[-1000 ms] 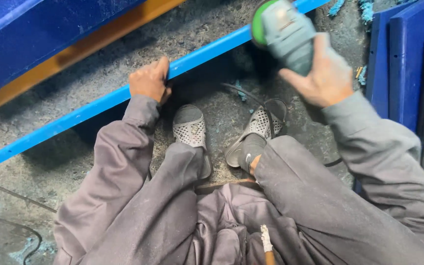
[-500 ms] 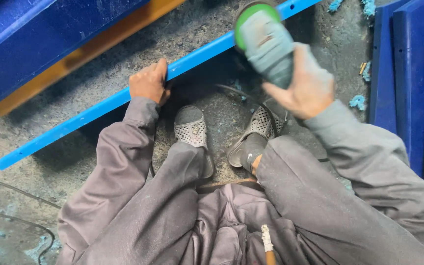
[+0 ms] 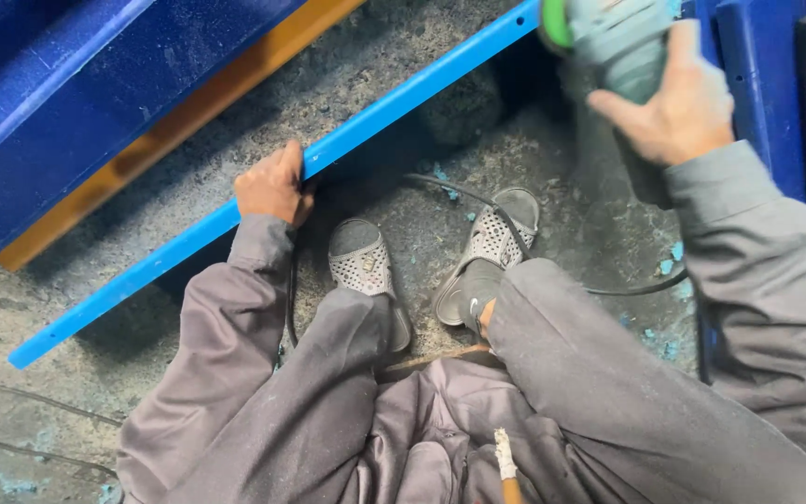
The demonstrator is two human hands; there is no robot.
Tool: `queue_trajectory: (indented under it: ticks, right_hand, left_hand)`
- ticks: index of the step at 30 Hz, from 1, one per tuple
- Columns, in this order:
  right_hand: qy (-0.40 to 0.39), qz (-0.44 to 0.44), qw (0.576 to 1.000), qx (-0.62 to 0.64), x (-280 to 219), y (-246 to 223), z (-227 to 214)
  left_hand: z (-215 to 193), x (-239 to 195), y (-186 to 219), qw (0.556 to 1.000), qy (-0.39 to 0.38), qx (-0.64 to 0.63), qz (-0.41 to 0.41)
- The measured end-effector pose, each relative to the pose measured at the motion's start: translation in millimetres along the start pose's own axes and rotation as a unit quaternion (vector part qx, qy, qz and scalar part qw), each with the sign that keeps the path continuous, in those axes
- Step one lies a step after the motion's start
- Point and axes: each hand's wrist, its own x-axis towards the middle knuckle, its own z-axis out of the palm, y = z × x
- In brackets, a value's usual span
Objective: The person grinds the edges of blue metal components using a hand-held angle grinder.
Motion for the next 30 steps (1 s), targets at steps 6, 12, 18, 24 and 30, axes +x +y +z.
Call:
queue_trajectory:
  ticks: [6, 12, 18, 24, 30]
  right_hand:
    - [0.093, 0.027, 0.995, -0.004, 16, 33, -28]
    - [0.099, 0.02, 0.994, 0.046, 2, -3, -21]
    - [0.042, 0.001, 0.994, 0.104, -40, -20, -23]
    - [0.082, 0.015, 0.99, 0.116, -92, 17, -38]
    - [0.156, 0.096, 0.956, 0.231, -101, -13, -78]
  left_hand:
    - [1, 1, 0, 1.0, 0.005, 0.005, 0.006]
    - [-2, 2, 1, 1.0, 0.002, 0.005, 0.012]
    - [-14, -39, -59, 1.0, -0.004, -0.015, -0.003]
    - [-7, -41, -79, 0.999, 0.008, -0.032, 0.031]
    - [10, 42, 12, 0.994, 0.032, -0.042, 0.091]
